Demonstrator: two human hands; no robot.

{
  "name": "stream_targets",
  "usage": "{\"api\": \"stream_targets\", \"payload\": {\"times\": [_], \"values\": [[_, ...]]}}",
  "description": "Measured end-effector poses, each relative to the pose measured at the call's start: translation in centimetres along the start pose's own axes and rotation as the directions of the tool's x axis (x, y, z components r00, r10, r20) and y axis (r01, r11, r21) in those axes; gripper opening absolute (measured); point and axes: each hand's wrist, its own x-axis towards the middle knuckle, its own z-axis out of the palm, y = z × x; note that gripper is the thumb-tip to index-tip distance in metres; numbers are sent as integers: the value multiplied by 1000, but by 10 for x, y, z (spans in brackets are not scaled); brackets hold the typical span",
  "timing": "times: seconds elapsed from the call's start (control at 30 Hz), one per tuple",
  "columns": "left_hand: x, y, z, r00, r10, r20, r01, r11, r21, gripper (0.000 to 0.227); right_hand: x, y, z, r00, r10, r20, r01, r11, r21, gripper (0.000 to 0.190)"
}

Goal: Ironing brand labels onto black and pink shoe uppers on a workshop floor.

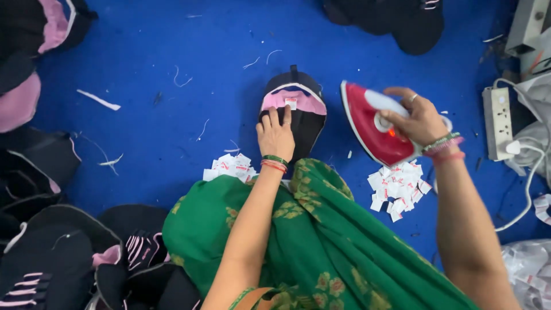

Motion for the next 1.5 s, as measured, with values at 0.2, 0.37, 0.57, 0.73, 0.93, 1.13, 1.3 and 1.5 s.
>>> {"api": "stream_targets", "payload": {"times": [0.2, 0.37, 0.57, 0.73, 0.93, 1.13, 1.3, 1.5], "values": [[1, 0, 4, 998, -20, -57, 16, 998, -66, 57, -32, -63, 43, 934, -189, 304, 324, 805, -497, 53], [1, 1, -1, 993, -13, -116, 6, 998, -59, 58, -14, -62, 113, 938, -208, 277, 347, 583, -734, 53], [3, -1, -3, 991, -12, -134, 1, 997, -83, 56, 13, -46, 155, 937, -254, 240, 331, 427, -841, 57], [3, -5, 1, 996, -13, -89, 2, 993, -122, 55, 4, -68, 154, 947, -78, 310, 316, 376, -871, 58], [-1, -7, -1, 996, -17, -83, 5, 990, -142, 57, 5, -45, 144, 935, -221, 276, 352, 508, -786, 52], [-15, -35, -3, 998, 34, -59, -59, 863, -502, 28, -12, -74, 121, 944, -130, 303, 326, 521, -789, 57], [-13, -39, -76, 998, -19, 62, 46, 884, -465, 28, 17, -66, 148, 945, -165, 282, 325, 572, -753, 55], [-28, -63, -21, 994, -5, -113, -64, 796, -601, 47, 36, -48, 145, 892, -216, 398, 446, 568, -692, 54]]}}
